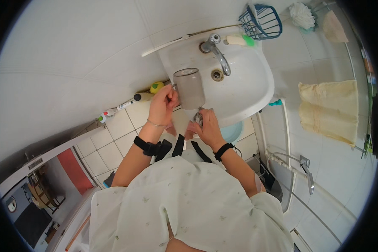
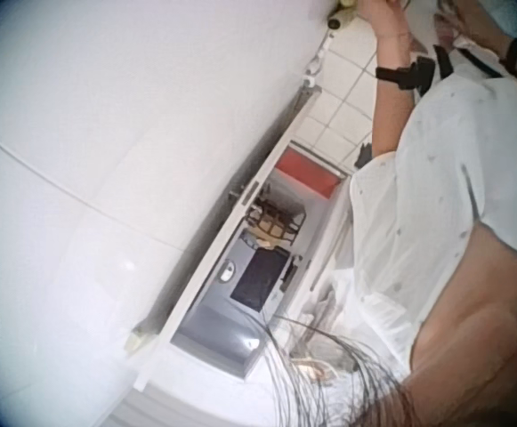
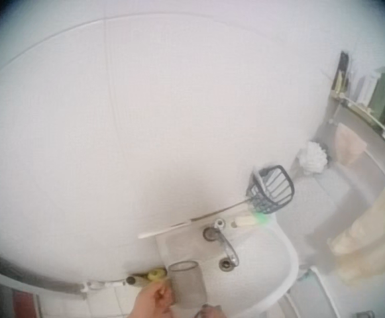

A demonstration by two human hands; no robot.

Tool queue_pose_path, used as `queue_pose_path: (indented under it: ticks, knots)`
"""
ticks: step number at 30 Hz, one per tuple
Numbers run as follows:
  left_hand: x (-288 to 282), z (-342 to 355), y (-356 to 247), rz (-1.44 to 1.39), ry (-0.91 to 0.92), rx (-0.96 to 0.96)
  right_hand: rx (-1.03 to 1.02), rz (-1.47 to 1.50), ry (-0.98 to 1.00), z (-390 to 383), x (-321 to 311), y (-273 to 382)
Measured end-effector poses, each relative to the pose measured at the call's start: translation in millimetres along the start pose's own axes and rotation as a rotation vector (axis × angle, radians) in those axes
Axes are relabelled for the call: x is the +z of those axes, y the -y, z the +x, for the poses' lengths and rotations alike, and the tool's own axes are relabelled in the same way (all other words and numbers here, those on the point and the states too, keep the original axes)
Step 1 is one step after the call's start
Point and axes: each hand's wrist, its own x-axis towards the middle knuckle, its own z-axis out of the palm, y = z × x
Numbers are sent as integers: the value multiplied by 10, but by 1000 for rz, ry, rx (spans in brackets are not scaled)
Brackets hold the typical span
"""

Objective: The person is seen cleaning a metal mug and then rinsing the sink area in a bathroom.

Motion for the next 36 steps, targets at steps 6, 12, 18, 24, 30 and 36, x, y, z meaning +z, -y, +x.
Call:
queue_pose_path:
  ticks: [6, 12, 18, 24, 30, 36]
  knots:
    - [21, -29, 7, 43, -10, -9, -171, -326, 50, -172, -710, -616]
    - [87, -33, 45, 84, -11, -23, -16, -595, -191, 241, -1652, -1706]
    - [158, -64, 76, 79, -25, -24, 161, -776, 11, 521, -1141, -1563]
    - [170, -130, 5, 59, -46, 22, -4, -432, 328, 454, -87, -566]
    - [241, -104, 8, 101, -64, 38, 57, -64, 236, 385, -124, -637]
    - [316, -129, 26, 78, -61, 49, 41, -965, 465, 815, -1200, -1906]
